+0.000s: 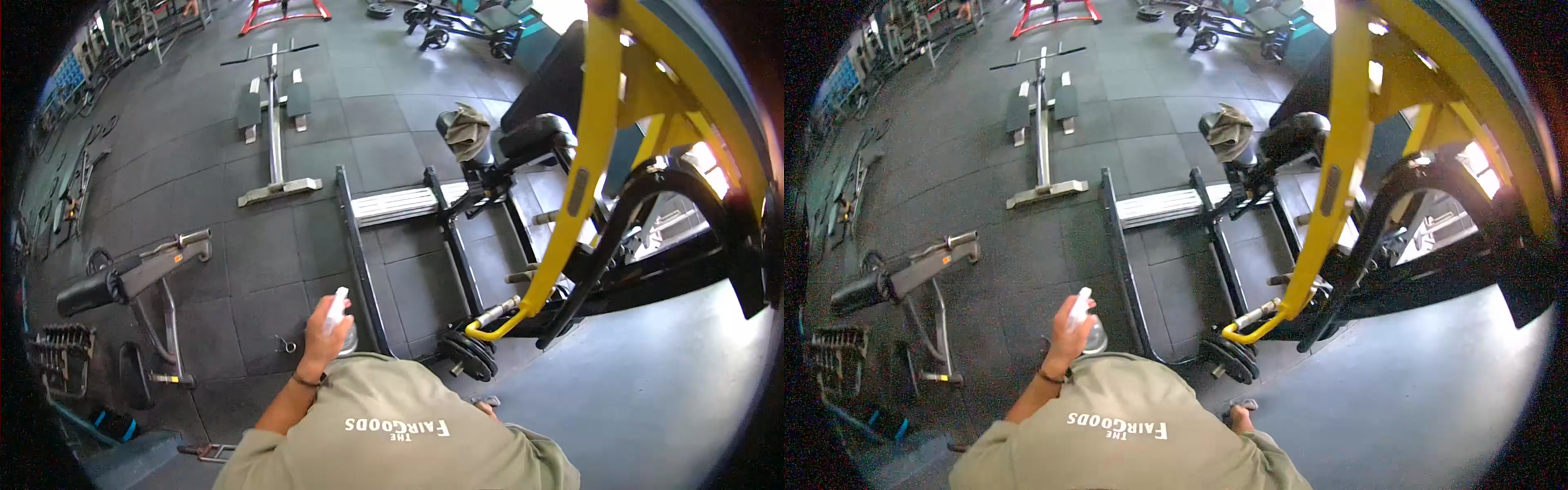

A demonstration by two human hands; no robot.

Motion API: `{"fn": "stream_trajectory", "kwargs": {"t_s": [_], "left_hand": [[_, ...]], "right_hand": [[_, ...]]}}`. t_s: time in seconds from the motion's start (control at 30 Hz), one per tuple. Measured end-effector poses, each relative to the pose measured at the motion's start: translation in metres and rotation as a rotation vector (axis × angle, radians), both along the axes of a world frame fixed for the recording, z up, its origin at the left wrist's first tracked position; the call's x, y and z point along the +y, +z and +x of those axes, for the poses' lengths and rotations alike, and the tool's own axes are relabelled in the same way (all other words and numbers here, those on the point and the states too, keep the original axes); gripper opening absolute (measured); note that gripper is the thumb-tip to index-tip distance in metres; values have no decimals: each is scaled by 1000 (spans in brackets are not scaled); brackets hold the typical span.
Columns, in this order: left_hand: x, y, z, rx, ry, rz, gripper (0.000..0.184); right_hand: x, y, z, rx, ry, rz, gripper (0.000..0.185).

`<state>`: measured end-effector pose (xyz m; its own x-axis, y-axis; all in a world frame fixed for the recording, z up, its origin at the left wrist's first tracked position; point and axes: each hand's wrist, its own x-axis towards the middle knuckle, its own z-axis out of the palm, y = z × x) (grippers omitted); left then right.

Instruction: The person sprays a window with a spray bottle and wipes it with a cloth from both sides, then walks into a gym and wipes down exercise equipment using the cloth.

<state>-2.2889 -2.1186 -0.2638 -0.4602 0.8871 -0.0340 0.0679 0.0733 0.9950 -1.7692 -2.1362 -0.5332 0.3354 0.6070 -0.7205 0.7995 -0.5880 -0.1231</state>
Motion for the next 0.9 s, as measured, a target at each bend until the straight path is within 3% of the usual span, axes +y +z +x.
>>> {"fn": "stream_trajectory", "kwargs": {"t_s": [0.07,0.17,0.27,0.33,0.37,0.43,0.5,0.53,0.67,0.77,0.87,0.9], "left_hand": [[12,-9,-19,-70,-67,28,28],[21,7,-58,101,-151,55,25],[19,-11,-106,40,-115,13,26],[18,-13,-141,55,-52,-15,26],[18,-18,-159,108,-8,-15,26],[14,-16,-193,186,70,-24,23],[4,-19,-226,234,156,18,25],[1,-22,-242,218,185,45,25],[-23,-32,-292,-10,400,-118,28],[-41,-47,-322,3,510,-161,26],[-51,-57,-338,-57,643,-178,25],[-52,-61,-343,-93,685,-191,24]], "right_hand": [[13,-8,-33,10,36,6,28],[44,-42,-93,44,186,53,27],[90,-120,-178,173,433,218,26],[117,-24,-299,355,228,306,29],[134,-34,-327,484,361,438,32],[169,7,-388,481,551,369,45],[189,8,-433,564,441,421,32],[191,56,-461,577,398,358,35],[210,48,-478,360,484,288,46],[212,65,-480,301,518,167,59],[220,35,-461,206,648,-15,67],[221,-6,-446,86,614,-59,71]]}}
